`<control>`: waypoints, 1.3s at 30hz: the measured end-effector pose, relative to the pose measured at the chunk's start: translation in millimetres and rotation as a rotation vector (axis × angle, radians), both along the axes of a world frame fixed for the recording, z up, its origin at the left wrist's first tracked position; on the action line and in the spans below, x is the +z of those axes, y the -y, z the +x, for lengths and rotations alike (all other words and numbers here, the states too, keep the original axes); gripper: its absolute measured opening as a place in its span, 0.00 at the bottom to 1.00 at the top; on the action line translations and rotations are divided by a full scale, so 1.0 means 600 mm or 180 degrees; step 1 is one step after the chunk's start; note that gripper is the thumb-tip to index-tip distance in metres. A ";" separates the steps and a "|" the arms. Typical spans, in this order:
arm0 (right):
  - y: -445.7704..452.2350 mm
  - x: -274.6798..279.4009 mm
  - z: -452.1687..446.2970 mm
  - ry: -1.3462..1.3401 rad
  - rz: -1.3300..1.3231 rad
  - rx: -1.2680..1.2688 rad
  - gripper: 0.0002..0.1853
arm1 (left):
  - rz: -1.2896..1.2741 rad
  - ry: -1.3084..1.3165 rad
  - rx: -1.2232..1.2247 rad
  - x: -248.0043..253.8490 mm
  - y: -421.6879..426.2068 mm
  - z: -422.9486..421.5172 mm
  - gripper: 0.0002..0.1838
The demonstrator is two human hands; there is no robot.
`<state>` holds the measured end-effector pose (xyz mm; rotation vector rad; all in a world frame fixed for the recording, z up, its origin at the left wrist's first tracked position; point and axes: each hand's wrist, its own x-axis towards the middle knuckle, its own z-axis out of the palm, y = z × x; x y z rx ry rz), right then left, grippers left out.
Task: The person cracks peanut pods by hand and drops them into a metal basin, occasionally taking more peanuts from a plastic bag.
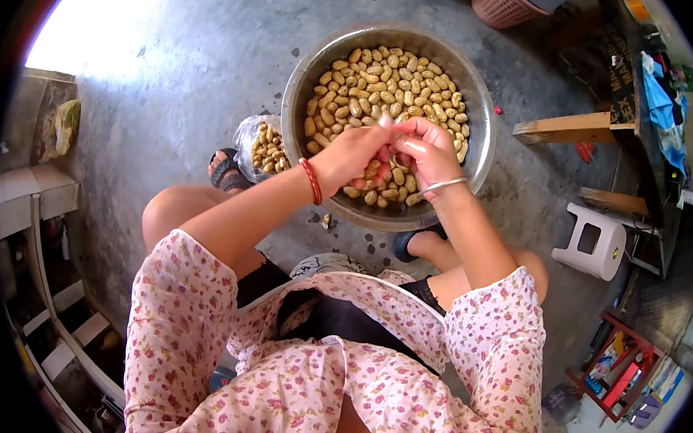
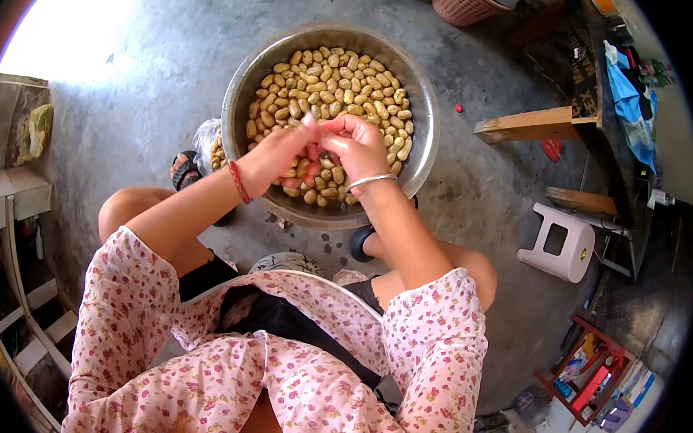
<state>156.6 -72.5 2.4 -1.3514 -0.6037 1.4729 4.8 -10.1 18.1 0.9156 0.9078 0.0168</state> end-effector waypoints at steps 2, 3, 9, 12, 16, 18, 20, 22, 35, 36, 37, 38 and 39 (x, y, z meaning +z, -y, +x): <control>-0.003 0.007 0.003 -0.0016 -0.0133 -0.0113 0.07 | 0.0456 0.0487 0.0121 -0.016 0.019 0.002 0.24; -0.006 0.006 0.011 -0.0406 -0.0168 -0.0148 0.08 | 0.0639 0.0631 0.0064 -0.014 0.019 0.000 0.22; -0.009 0.026 0.006 0.0186 0.0731 0.0067 0.07 | 0.0219 0.0847 0.0145 0.015 0.001 -0.008 0.21; -0.004 0.039 0.004 0.0079 0.0781 0.0264 0.08 | 0.0064 0.1074 0.0203 0.018 -0.003 -0.012 0.18; 0.005 0.047 -0.022 -0.0002 0.0678 0.0059 0.11 | 0.0087 0.1142 0.0376 0.022 0.022 -0.009 0.13; -0.003 0.036 -0.041 0.0279 0.0327 -0.0395 0.18 | 0.0349 0.1146 0.0366 0.008 0.039 -0.002 0.12; -0.006 0.048 -0.042 0.0142 -0.0233 -0.0431 0.22 | 0.0090 0.1091 0.0441 0.002 0.048 -0.001 0.12; -0.010 0.055 -0.043 0.0189 -0.0317 -0.0408 0.24 | -0.0371 0.1239 0.0640 0.000 0.045 -0.003 0.12; 0.006 0.074 -0.058 0.0514 0.1256 -0.0065 0.15 | 0.0133 0.1373 0.0815 0.038 0.013 -0.012 0.26; 0.007 0.074 -0.065 0.0395 0.1267 -0.0145 0.15 | 0.0417 0.1251 0.0827 0.034 0.020 -0.008 0.25; 0.008 0.084 -0.072 0.0025 0.1108 -0.0231 0.16 | 0.0699 0.1125 0.0838 0.029 0.025 -0.004 0.25; 0.006 0.084 -0.071 -0.0143 0.0938 -0.0300 0.16 | 0.1150 0.1163 0.0723 0.024 0.026 -0.001 0.24; 0.005 0.082 -0.068 -0.0311 0.0767 -0.0376 0.16 | 0.1599 0.1199 0.0597 0.018 0.028 0.002 0.24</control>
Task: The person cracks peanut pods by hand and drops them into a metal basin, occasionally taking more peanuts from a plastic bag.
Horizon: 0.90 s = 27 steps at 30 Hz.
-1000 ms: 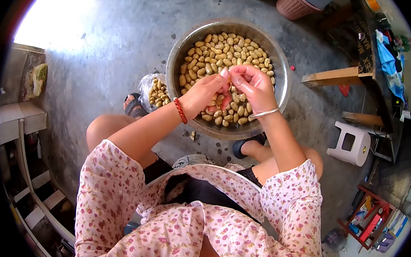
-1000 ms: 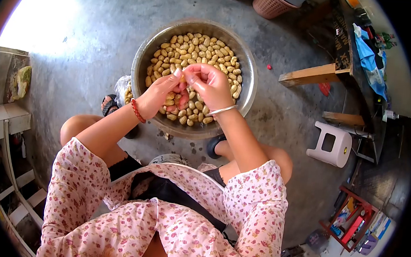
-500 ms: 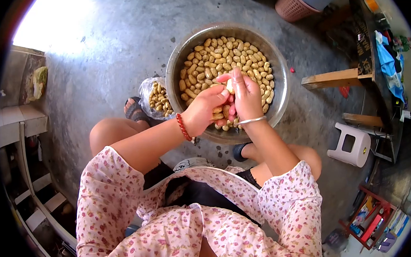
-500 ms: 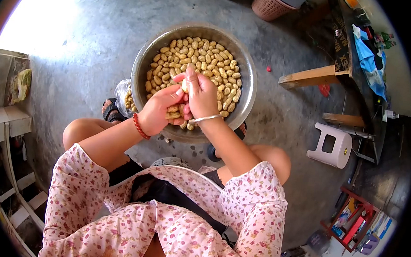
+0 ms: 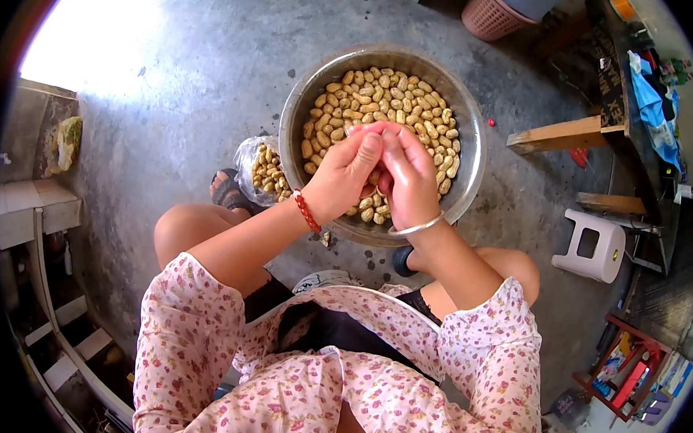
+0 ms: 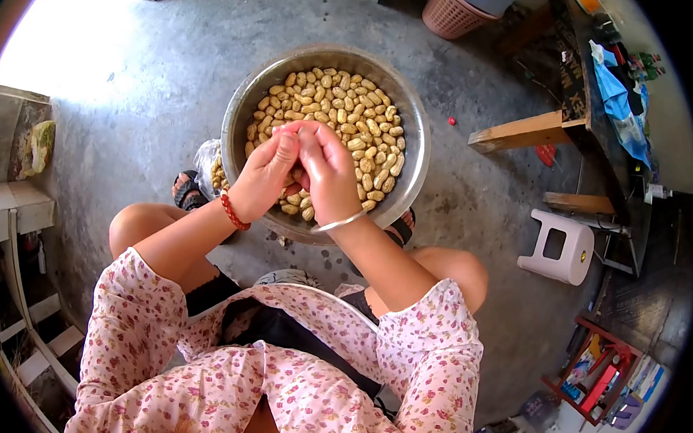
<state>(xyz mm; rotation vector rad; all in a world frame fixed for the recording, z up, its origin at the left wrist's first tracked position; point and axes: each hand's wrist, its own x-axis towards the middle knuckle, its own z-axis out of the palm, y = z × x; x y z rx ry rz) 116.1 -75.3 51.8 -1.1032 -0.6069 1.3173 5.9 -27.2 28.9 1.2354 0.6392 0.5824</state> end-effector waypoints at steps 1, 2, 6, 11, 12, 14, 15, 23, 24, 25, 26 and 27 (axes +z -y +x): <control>-0.002 -0.003 0.005 -0.0185 -0.0165 -0.0055 0.17 | 0.0459 -0.0026 -0.0048 -0.004 0.002 0.003 0.23; -0.009 -0.022 0.008 -0.0551 -0.0124 -0.0134 0.18 | 0.0531 -0.0201 -0.0287 -0.005 0.005 0.000 0.23; -0.008 -0.007 0.015 -0.0203 -0.0276 0.0170 0.19 | -0.0504 -0.0095 -0.0486 0.000 0.002 -0.005 0.24; 0.008 -0.015 -0.002 0.1130 0.0079 0.0195 0.20 | -0.1337 0.0068 0.0097 0.024 -0.015 0.001 0.26; 0.008 -0.022 -0.006 0.1140 0.0199 0.0043 0.19 | -0.1268 -0.0055 0.0189 0.018 -0.007 0.004 0.26; 0.005 -0.035 -0.011 0.1141 0.0436 -0.0267 0.18 | -0.0733 -0.0259 0.0238 0.010 0.004 0.008 0.26; 0.003 -0.030 -0.010 0.0780 0.0268 -0.0312 0.17 | -0.0352 -0.0213 0.0268 0.008 0.006 0.011 0.24; -0.014 -0.069 -0.015 0.1980 0.0582 -0.0369 0.18 | -0.1498 0.0021 0.0382 -0.003 -0.029 0.016 0.23; -0.014 -0.062 -0.011 0.1881 0.0512 -0.0154 0.19 | -0.1569 -0.0069 0.0231 0.012 -0.036 0.008 0.22; -0.012 -0.042 0.000 0.1650 0.0306 0.0049 0.20 | -0.1657 -0.0167 0.0085 0.026 -0.039 0.002 0.20; -0.011 -0.022 0.012 0.1430 0.0087 0.0241 0.21 | -0.1364 -0.0047 0.0049 0.023 -0.040 0.004 0.19; -0.016 -0.005 0.034 0.1092 -0.0233 0.0414 0.21 | -0.1055 0.0081 0.0013 0.020 -0.047 0.008 0.17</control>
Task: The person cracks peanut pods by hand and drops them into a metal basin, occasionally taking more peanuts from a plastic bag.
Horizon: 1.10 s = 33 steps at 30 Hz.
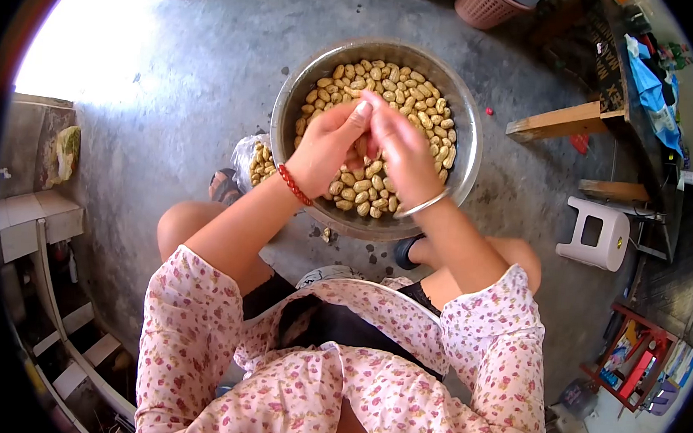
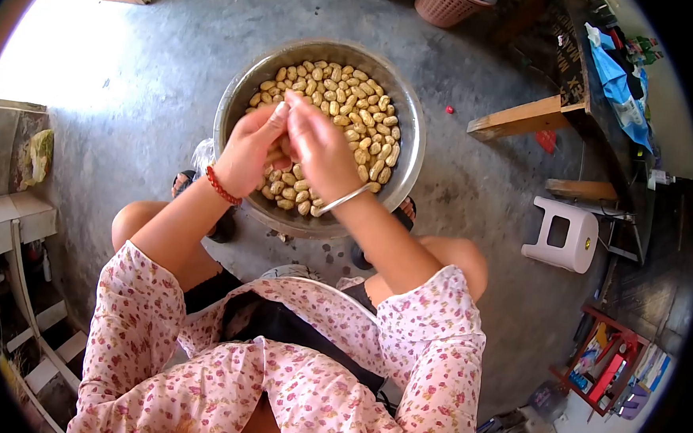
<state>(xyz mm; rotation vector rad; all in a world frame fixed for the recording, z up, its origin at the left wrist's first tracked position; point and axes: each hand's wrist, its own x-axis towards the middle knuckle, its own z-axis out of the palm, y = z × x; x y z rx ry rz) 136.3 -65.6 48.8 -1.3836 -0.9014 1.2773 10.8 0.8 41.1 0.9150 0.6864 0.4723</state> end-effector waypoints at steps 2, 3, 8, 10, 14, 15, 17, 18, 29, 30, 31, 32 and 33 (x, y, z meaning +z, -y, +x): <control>-0.018 -0.037 0.039 0.0431 0.0519 -0.0725 0.19 | 0.0957 -0.0647 0.0098 -0.010 -0.019 0.004 0.08; -0.017 -0.038 0.067 0.0925 0.0305 -0.0453 0.18 | 0.1733 -0.1035 0.0044 -0.031 -0.026 0.003 0.06; 0.012 -0.038 0.074 0.4177 -0.0913 0.1429 0.15 | 0.3032 -0.1923 -0.2461 -0.104 0.011 0.020 0.09; 0.023 -0.055 0.064 0.3942 -0.1549 0.2500 0.15 | 0.3775 -0.2841 -0.3339 -0.091 0.035 0.028 0.09; 0.040 -0.102 0.044 0.4035 -0.1362 0.2465 0.12 | 0.4174 -0.3365 -0.2477 -0.139 0.025 0.029 0.12; 0.040 -0.113 0.046 0.4078 -0.1173 0.2260 0.11 | 0.3717 -0.3066 -0.2936 -0.138 0.016 0.026 0.12; 0.037 -0.151 0.059 0.3983 -0.0832 0.2548 0.08 | 0.3402 -0.3134 -0.3080 -0.133 0.021 0.031 0.12; 0.028 -0.139 0.060 0.4002 -0.0900 0.2379 0.09 | 0.3565 -0.3271 -0.2741 -0.137 0.015 0.031 0.12; 0.015 -0.130 0.066 0.4353 -0.0863 0.1799 0.05 | 0.0209 -0.1592 -0.0464 -0.116 -0.025 -0.006 0.08; 0.007 -0.113 0.065 0.3550 -0.1236 0.1740 0.07 | 0.0193 -0.1580 -0.0396 -0.113 -0.026 -0.009 0.07; 0.002 -0.098 0.062 0.2732 -0.1588 0.1666 0.09 | 0.0160 -0.1613 -0.0382 -0.111 -0.027 -0.010 0.08; -0.001 -0.093 0.060 0.1905 -0.1918 0.1581 0.12 | 0.0118 -0.1646 -0.0365 -0.108 -0.025 -0.011 0.09; -0.003 -0.098 0.061 0.1355 -0.1579 0.1270 0.16 | 0.0079 -0.1677 -0.0342 -0.102 -0.024 -0.012 0.09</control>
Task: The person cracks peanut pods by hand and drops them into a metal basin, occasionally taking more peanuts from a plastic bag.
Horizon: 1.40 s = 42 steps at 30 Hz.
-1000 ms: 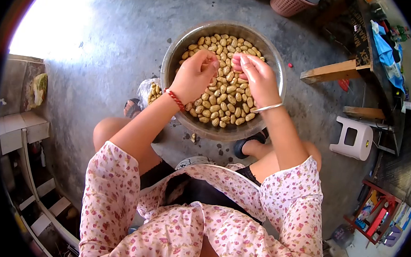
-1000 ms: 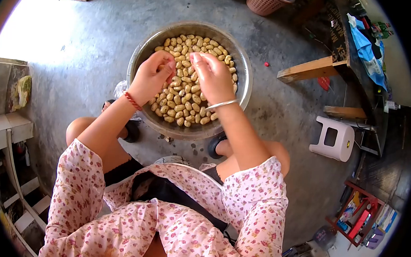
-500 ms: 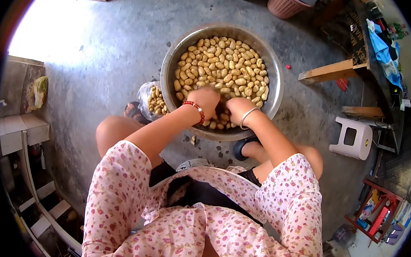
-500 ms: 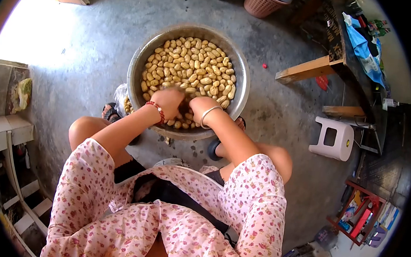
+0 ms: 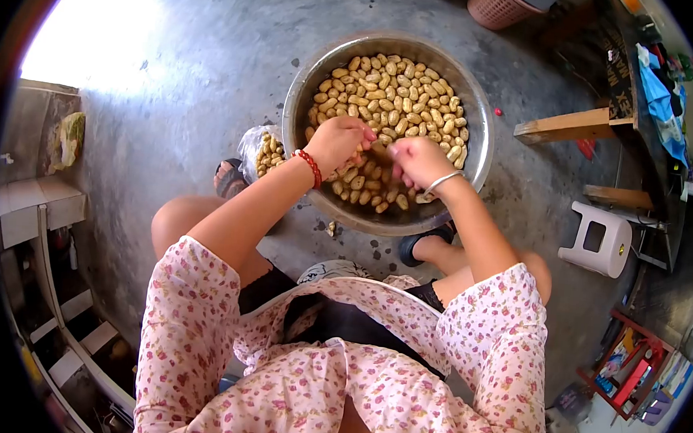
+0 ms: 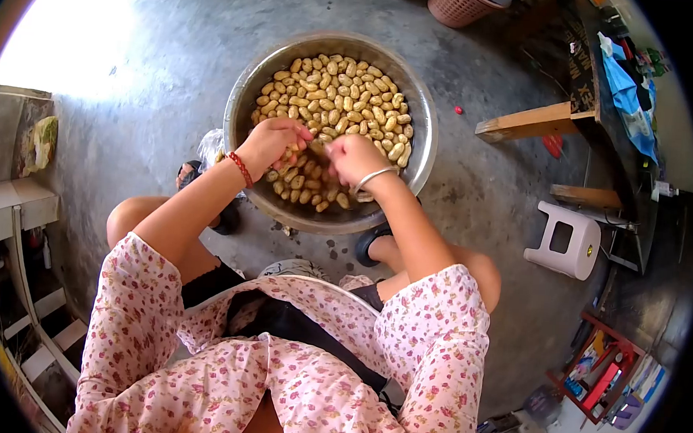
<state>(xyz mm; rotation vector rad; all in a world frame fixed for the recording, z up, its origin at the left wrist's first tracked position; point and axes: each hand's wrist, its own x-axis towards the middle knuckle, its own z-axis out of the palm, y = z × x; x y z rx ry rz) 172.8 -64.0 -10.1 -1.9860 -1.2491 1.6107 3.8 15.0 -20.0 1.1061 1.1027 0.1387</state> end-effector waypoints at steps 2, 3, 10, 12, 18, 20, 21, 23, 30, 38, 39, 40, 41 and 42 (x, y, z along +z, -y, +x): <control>0.003 0.001 0.006 -0.1456 0.0140 -0.0926 0.17 | 0.0016 0.0147 -0.0085 0.012 0.007 -0.004 0.11; 0.000 0.021 0.006 -0.2069 -0.0053 -0.1251 0.19 | 0.0033 0.0226 -0.0129 0.016 0.010 -0.005 0.12; 0.005 0.030 -0.052 -0.1113 0.0133 -0.1721 0.25 | 0.2394 0.0056 -0.0824 0.037 0.057 0.003 0.25; 0.006 0.018 -0.064 -0.0510 0.0279 -0.1765 0.27 | 0.2466 -0.0021 -0.0815 0.037 0.061 0.002 0.23; 0.012 0.030 -0.066 0.1828 0.2312 -0.0364 0.24 | 0.0169 0.0404 0.0161 0.025 0.048 0.014 0.25; 0.020 0.029 -0.090 0.1895 0.3074 -0.0286 0.22 | -0.0385 0.0301 0.0280 0.028 0.038 0.011 0.26; 0.019 0.037 -0.101 0.1752 0.3080 -0.0363 0.23 | 0.0003 0.0287 0.0171 0.025 0.041 0.010 0.26; 0.010 0.034 -0.092 0.1252 0.1979 -0.0833 0.25 | 0.0762 0.0225 -0.0090 0.022 0.065 0.007 0.26; 0.008 0.033 -0.089 0.1594 0.1764 -0.0658 0.30 | 0.1503 -0.0303 -0.0144 0.026 0.048 0.012 0.27; 0.009 0.017 -0.089 0.1637 0.2077 -0.0903 0.28 | 0.3352 -0.1111 -0.0414 0.048 0.052 0.007 0.22; 0.006 0.017 -0.089 0.1305 0.1440 -0.1228 0.29 | 0.3884 -0.1048 -0.0635 0.055 0.052 0.007 0.22; 0.006 0.032 -0.090 -0.0513 0.0541 -0.2158 0.29 | 0.4419 -0.0978 -0.0863 0.066 0.050 0.006 0.22; 0.006 0.033 -0.081 -0.1062 -0.0040 -0.2117 0.27 | 0.4960 -0.0893 -0.1096 0.072 0.048 0.005 0.22; 0.007 0.039 -0.068 -0.1613 -0.0632 -0.2056 0.25 | 0.5023 -0.0915 -0.1397 0.071 0.051 0.004 0.21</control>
